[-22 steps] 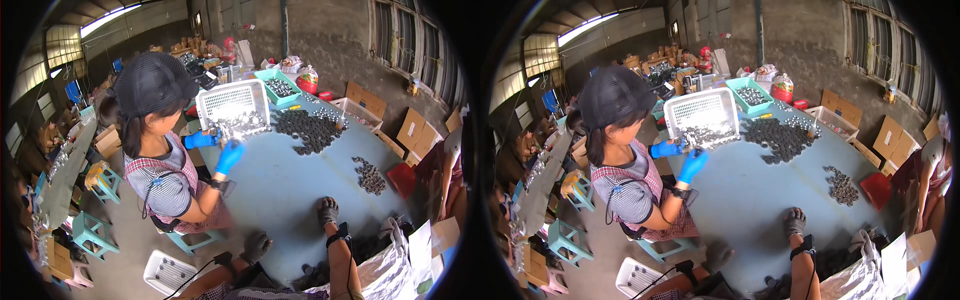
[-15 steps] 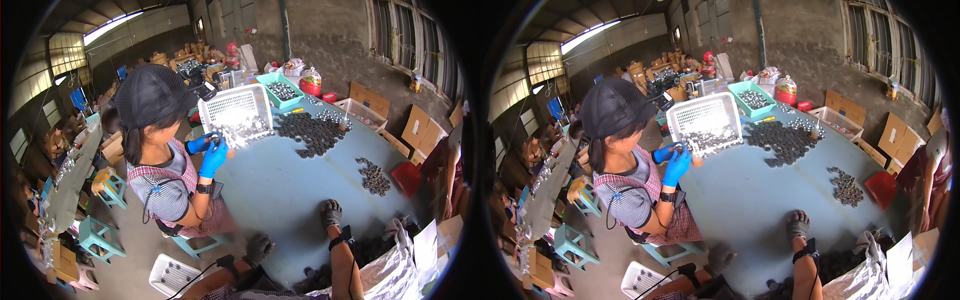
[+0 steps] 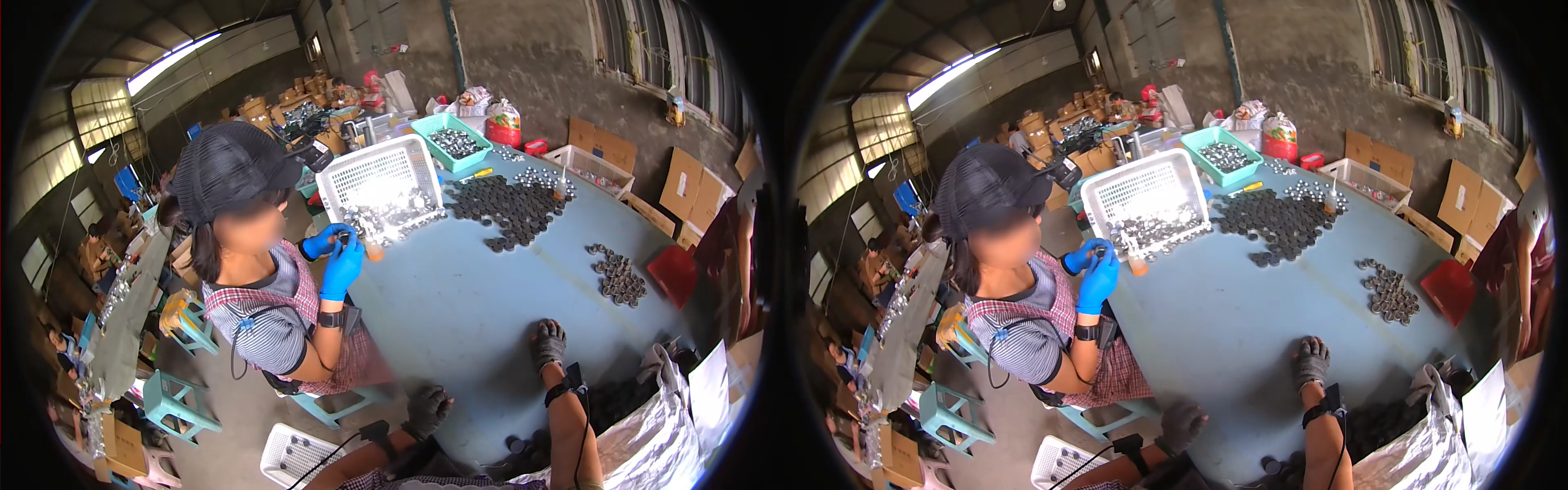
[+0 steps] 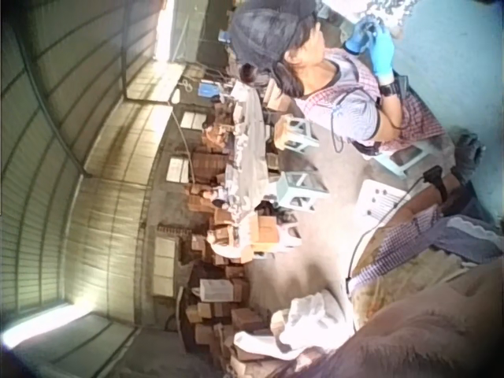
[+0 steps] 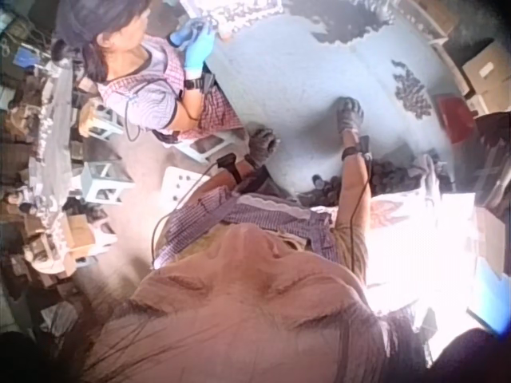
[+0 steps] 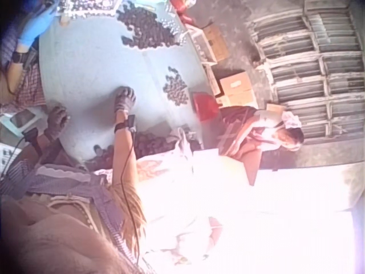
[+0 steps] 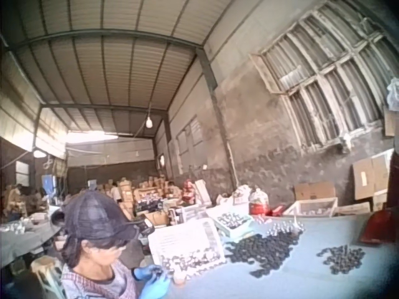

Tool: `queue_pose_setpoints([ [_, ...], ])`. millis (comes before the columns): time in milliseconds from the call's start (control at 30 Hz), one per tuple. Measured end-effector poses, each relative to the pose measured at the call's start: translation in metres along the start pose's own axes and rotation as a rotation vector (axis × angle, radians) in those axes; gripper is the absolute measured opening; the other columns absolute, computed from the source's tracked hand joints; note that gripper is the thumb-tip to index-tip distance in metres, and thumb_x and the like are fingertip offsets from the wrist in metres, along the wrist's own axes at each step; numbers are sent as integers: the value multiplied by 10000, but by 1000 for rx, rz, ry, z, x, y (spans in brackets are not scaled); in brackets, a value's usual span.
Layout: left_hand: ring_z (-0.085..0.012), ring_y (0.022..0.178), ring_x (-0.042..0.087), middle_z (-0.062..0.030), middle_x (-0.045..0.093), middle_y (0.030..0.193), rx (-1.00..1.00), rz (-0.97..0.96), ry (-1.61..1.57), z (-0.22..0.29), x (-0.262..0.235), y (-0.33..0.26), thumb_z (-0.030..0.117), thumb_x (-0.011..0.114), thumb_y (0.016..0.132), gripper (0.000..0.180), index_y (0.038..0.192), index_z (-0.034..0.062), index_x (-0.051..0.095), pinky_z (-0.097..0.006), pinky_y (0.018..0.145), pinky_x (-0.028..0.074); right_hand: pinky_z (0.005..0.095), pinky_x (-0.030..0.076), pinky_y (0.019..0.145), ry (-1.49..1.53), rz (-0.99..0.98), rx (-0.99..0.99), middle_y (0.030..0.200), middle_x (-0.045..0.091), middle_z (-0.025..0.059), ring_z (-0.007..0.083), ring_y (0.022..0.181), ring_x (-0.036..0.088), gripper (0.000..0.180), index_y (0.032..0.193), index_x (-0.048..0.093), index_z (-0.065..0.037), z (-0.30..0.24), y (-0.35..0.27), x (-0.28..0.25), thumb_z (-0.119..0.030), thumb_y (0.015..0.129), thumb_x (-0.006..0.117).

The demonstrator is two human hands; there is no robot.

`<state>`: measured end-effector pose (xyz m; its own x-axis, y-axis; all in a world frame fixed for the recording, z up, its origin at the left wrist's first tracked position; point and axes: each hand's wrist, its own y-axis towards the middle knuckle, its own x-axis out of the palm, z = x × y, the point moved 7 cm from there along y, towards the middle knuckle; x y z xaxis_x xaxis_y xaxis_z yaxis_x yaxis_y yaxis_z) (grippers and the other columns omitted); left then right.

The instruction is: Sorting small metal components and plastic discs at a factory workbench.

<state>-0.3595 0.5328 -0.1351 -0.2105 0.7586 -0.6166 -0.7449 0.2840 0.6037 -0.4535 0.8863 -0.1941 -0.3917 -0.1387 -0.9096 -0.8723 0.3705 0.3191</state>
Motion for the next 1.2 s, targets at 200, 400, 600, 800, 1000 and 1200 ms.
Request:
queue_pose_setpoints([
  [200, -263, 806, 610, -104, 621, 906, 2, -11, 1, 1, 1, -1, 141, 698, 754, 156, 844, 24, 645, -340, 727, 514, 476, 238, 1084, -2, -6, 2, 1356, 461, 125, 311, 1311, 343, 459, 1221, 544, -113, 4, -1, 2, -328, 816, 537],
  [400, -260, 806, 610, -103, 620, 912, -21, -21, -5, -1, 3, -4, 130, 705, 746, 156, 845, 23, 649, -335, 733, 516, 484, 242, 1081, 2, 13, -15, 1348, 469, 125, 312, 1310, 344, 453, 1212, 549, -117, 6, -1, 8, -324, 809, 542],
  [600, -266, 801, 613, -95, 626, 898, -8, -8, -4, -4, 7, -5, 144, 711, 735, 149, 823, 38, 655, -348, 726, 516, 477, 248, 1079, -14, 14, 10, 1345, 473, 114, 302, 1308, 349, 446, 1200, 560, -118, 8, -2, 3, -318, 802, 557],
  [800, -264, 791, 611, -90, 623, 886, 22, 14, 1, -2, 4, -2, 149, 712, 733, 147, 818, 46, 651, -355, 712, 515, 480, 188, 1110, -15, -88, 32, 1395, 431, 119, 303, 1345, 304, 490, 1267, 522, -123, 7, -1, 5, -367, 843, 538],
  [1000, -262, 788, 609, -81, 620, 880, 6, 7, 6, -4, 4, -3, 147, 708, 729, 143, 812, 52, 641, -356, 704, 513, 479, 188, 1110, -7, -97, 13, 1398, 425, 114, 300, 1346, 300, 498, 1279, 513, -118, 4, 1, 6, -358, 842, 538],
  [1200, -256, 801, 608, -73, 621, 889, 1, 9, 10, -2, 4, -3, 175, 703, 739, 140, 808, 67, 647, -359, 711, 512, 490, 271, 1060, -18, 80, -34, 1309, 491, 132, 318, 1281, 375, 445, 1185, 566, -95, 6, -2, 3, -298, 789, 568],
])
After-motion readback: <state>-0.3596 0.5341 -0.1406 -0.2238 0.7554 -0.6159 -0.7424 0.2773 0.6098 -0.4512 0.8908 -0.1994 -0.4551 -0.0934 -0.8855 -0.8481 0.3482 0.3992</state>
